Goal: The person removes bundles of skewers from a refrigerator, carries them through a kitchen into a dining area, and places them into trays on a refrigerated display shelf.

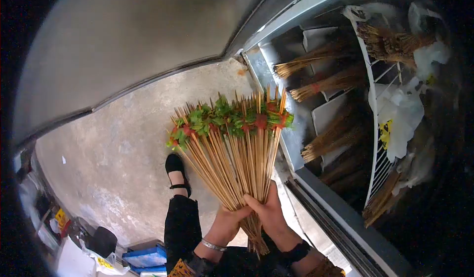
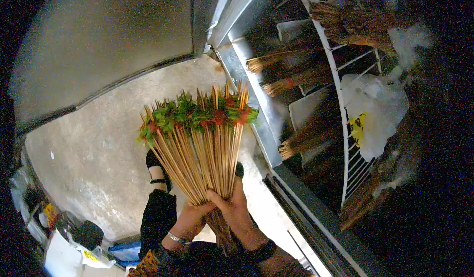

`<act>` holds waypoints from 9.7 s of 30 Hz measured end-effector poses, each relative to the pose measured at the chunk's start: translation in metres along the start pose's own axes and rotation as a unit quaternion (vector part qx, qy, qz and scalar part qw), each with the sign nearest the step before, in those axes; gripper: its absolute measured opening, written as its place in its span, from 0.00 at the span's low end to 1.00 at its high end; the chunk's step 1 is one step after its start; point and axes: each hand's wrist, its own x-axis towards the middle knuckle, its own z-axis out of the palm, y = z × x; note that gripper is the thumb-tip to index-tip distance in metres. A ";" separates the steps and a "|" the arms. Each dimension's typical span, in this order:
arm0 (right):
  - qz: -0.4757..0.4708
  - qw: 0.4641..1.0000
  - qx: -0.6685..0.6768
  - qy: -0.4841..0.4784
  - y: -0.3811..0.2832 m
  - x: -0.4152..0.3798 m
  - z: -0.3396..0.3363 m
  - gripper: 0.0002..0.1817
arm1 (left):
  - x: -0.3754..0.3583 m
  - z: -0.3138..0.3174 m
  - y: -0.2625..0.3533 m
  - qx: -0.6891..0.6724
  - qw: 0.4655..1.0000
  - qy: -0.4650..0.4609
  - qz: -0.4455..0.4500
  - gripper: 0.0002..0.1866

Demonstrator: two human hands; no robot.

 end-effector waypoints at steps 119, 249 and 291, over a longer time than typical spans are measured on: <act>-0.106 0.817 0.295 0.485 0.168 0.014 -0.317 0.15 | -0.016 -0.001 -0.044 0.286 0.946 0.092 -0.123 0.20; -0.521 0.759 -0.086 0.382 -0.036 -0.603 -0.134 0.47 | -0.461 0.198 -0.134 0.569 0.626 -0.490 0.209 0.22; -0.404 0.788 0.464 0.022 -0.007 -0.546 -0.098 0.26 | -0.444 0.172 -0.126 0.574 0.716 -0.394 0.054 0.21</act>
